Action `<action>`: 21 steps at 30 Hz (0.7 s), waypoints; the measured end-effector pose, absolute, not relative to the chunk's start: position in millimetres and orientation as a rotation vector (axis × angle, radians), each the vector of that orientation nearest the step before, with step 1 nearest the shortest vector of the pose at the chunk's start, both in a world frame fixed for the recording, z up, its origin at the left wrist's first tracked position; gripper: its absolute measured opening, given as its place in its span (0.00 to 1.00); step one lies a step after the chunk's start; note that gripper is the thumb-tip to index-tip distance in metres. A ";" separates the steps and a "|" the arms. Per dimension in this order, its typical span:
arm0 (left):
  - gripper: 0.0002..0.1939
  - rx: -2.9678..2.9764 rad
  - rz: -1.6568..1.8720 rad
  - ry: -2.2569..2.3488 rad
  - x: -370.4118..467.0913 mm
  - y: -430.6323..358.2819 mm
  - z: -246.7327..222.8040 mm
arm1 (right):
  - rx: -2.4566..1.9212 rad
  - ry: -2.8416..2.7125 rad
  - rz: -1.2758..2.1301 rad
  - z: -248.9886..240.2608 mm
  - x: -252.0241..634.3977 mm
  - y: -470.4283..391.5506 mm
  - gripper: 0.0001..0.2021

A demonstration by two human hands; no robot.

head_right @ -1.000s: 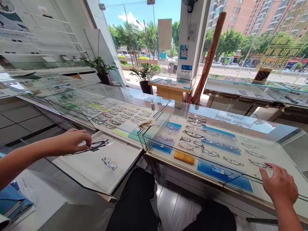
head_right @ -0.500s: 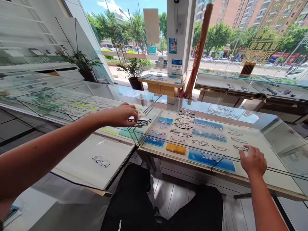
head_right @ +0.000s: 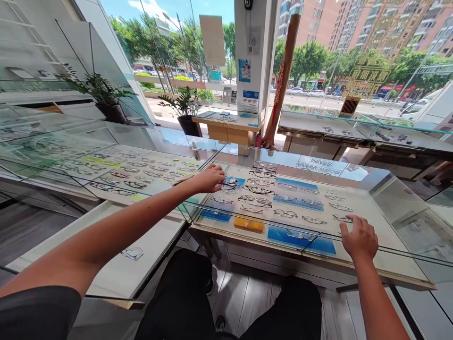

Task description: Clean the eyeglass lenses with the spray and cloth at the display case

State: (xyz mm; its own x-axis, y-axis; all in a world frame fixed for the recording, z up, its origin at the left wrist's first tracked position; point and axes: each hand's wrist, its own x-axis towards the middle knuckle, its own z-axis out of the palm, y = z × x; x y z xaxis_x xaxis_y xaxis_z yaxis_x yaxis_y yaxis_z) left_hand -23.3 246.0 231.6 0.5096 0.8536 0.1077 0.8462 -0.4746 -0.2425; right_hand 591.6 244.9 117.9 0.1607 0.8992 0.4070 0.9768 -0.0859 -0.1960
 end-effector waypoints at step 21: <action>0.08 -2.504 0.008 -1.355 -32.3 233.0 216.7 | -2.028 -1.765 -0.249 114.1 595.8 246.6 0.27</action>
State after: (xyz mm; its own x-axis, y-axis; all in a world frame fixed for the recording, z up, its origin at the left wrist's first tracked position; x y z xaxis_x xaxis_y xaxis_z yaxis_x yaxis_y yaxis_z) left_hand -32.3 233.0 216.7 0.5565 0.8201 0.1336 0.8185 -0.5134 -0.2579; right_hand 595.8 246.6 114.1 0.1701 0.8956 0.4111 0.9744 -0.0905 -0.2059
